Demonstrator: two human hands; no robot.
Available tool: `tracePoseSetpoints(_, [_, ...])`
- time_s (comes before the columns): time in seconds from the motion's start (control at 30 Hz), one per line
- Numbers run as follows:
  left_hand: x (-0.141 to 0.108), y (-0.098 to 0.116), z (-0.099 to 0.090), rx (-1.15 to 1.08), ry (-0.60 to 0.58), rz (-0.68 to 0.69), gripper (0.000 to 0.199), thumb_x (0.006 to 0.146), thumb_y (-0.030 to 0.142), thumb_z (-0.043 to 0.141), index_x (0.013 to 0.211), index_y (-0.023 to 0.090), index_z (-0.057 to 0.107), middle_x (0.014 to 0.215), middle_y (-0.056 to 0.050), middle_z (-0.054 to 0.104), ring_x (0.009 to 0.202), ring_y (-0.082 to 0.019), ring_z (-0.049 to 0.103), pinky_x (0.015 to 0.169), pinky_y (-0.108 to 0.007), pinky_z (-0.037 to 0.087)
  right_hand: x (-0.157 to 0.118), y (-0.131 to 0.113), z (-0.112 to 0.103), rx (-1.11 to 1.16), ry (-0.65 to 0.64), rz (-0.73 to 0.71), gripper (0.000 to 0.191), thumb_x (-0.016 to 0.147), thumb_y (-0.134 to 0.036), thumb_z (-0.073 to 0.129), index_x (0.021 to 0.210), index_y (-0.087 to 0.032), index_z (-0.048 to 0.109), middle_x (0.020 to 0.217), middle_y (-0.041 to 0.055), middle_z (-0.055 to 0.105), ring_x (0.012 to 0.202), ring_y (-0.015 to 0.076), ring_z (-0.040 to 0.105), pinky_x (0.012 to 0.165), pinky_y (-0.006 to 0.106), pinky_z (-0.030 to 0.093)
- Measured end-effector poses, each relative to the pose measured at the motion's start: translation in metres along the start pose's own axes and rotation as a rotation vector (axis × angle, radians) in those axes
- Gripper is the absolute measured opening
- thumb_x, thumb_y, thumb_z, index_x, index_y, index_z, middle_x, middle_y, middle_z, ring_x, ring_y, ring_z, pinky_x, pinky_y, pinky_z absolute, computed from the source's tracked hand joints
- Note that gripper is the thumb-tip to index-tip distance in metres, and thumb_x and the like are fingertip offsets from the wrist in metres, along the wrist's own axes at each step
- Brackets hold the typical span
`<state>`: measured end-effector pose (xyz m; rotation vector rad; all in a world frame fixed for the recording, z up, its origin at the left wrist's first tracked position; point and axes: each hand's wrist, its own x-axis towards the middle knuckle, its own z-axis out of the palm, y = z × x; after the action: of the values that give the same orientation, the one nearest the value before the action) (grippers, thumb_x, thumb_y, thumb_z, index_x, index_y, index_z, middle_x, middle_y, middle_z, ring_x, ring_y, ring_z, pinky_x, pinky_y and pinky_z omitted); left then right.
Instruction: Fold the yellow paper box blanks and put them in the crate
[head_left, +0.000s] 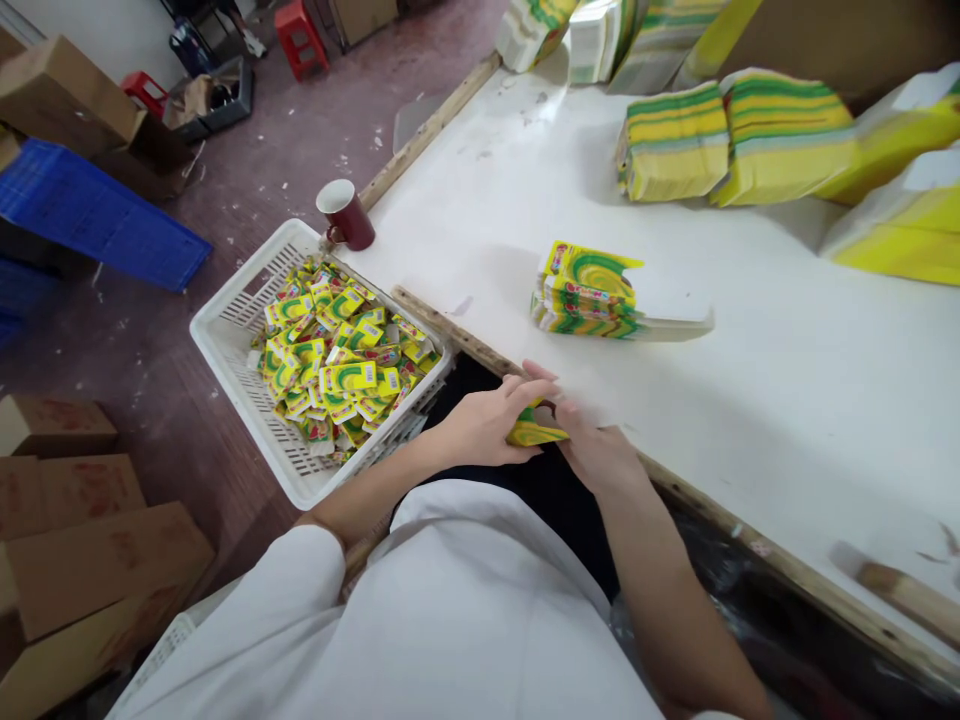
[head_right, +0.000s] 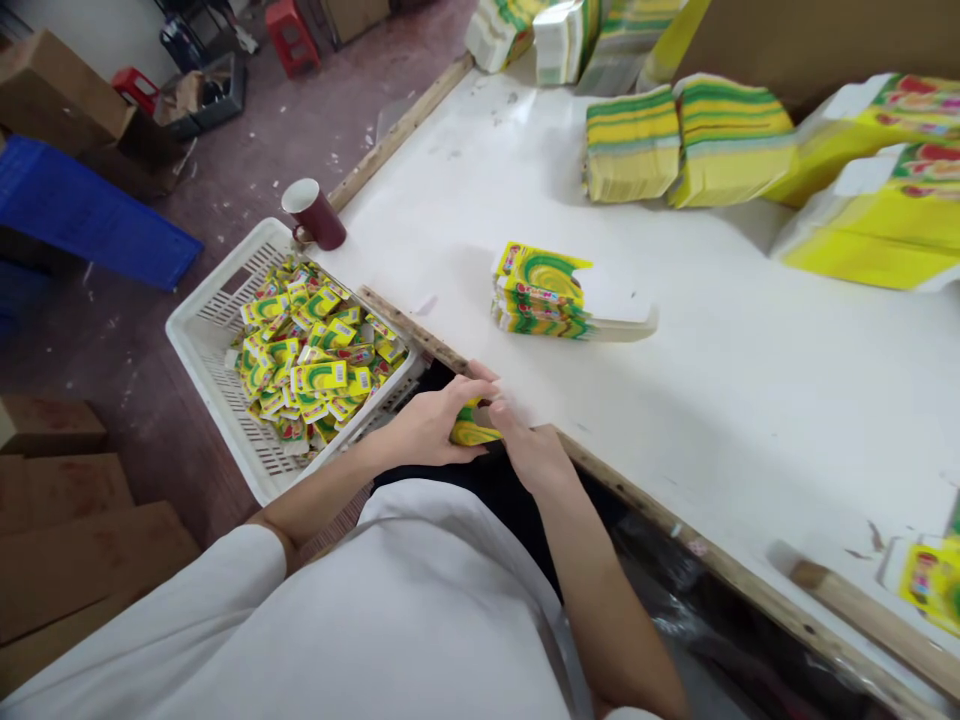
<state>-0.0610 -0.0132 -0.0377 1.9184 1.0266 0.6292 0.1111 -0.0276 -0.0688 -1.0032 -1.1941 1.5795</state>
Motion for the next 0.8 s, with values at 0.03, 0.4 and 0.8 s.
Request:
tracePoseSetpoints(0.03, [-0.001,-0.002,0.0,0.004,-0.014,-0.014,0.07,0.06,0.023,0.082,0.125,0.026,0.056,0.114,-0.007,0.063,0.092,-0.027,0.068,0.076,-0.033,0.051,-0.002,0.002,0.001,-0.065,0.019,-0.047,0.069,0.09,-0.067,0.048,0.145,-0.026,0.048,0.135,0.0116,0.065,0.126,0.0302,0.061,0.105,0.049,0.051])
tracePoseSetpoints(0.4, [0.002,0.001,-0.022,0.159,0.172,0.039,0.058,0.06,0.027,0.083,0.112,0.02,0.058,0.108,-0.011,0.062,0.102,-0.03,0.062,0.09,-0.041,0.048,-0.01,-0.009,-0.006,-0.703,0.092,-0.446,0.033,0.093,-0.022,0.058,0.122,-0.033,0.069,0.152,0.006,0.048,0.13,0.028,0.058,0.103,0.046,0.054])
tracePoseSetpoints(0.8, [0.006,-0.011,-0.022,-0.313,0.568,-0.198,0.078,0.06,0.045,0.088,0.123,0.023,0.047,0.115,-0.009,0.062,0.107,-0.026,0.064,0.09,-0.039,0.052,0.004,-0.02,-0.001,-0.739,0.312,-0.511,0.028,0.091,-0.026,0.063,0.118,-0.029,0.07,0.145,0.01,0.054,0.12,0.0284,0.064,0.095,0.043,0.06])
